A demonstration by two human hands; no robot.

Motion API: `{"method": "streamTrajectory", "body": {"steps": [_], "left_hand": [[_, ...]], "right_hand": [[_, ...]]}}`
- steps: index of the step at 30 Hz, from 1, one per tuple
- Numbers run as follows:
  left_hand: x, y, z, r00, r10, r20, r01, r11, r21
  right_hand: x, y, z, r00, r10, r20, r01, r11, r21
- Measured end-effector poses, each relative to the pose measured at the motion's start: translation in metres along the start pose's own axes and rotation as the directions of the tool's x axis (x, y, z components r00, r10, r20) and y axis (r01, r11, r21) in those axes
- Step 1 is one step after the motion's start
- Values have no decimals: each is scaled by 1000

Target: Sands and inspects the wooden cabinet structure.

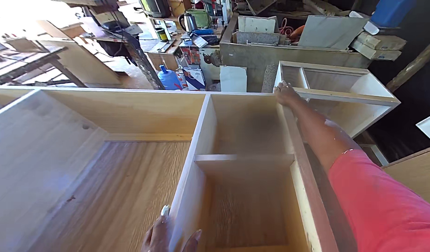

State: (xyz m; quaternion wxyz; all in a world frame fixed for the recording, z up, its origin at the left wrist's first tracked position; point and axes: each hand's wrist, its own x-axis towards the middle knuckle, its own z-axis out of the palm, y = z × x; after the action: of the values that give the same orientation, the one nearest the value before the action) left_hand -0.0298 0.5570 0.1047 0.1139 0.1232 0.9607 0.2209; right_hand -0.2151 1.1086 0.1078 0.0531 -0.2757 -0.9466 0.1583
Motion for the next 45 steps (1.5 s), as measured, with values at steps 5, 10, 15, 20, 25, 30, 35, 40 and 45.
{"method": "streamTrajectory", "body": {"steps": [5, 10, 15, 20, 25, 30, 35, 40, 45], "left_hand": [[-7, -6, 2, 999, 22, -24, -23, 999, -34], [-3, -6, -1, 999, 37, 12, -37, 999, -20], [-6, -7, -1, 997, 75, 22, -75, 997, -26], [-1, -4, -2, 997, 71, 25, -70, 997, -29], [-2, -3, -2, 998, 52, 18, -52, 998, -24], [-4, -1, -4, 1000, 17, 9, -17, 999, -33], [-1, -1, 0, 999, 9, -31, -9, 1000, -17], [-5, -2, 1, 999, -10, -37, 9, 1000, -18], [-2, -3, 0, 1000, 1, -6, -1, 1000, 14]], "right_hand": [[-72, 2, -3, 999, -17, 37, 17, 1000, 6], [-282, 6, 3, 984, -178, 1, 178, 982, 64], [-522, -9, 2, 978, -189, 85, 192, 981, -24], [-513, -21, -3, 987, -68, 145, 78, 995, -65], [-340, -13, 1, 997, -11, 72, 12, 1000, -10], [-166, -11, 2, 999, -29, 22, 29, 1000, 3], [-49, -11, 0, 997, -63, 33, 63, 998, -11], [-52, -8, -2, 998, -55, 33, 56, 998, -23], [-182, 3, -5, 992, -111, 58, 111, 994, 6]]}}
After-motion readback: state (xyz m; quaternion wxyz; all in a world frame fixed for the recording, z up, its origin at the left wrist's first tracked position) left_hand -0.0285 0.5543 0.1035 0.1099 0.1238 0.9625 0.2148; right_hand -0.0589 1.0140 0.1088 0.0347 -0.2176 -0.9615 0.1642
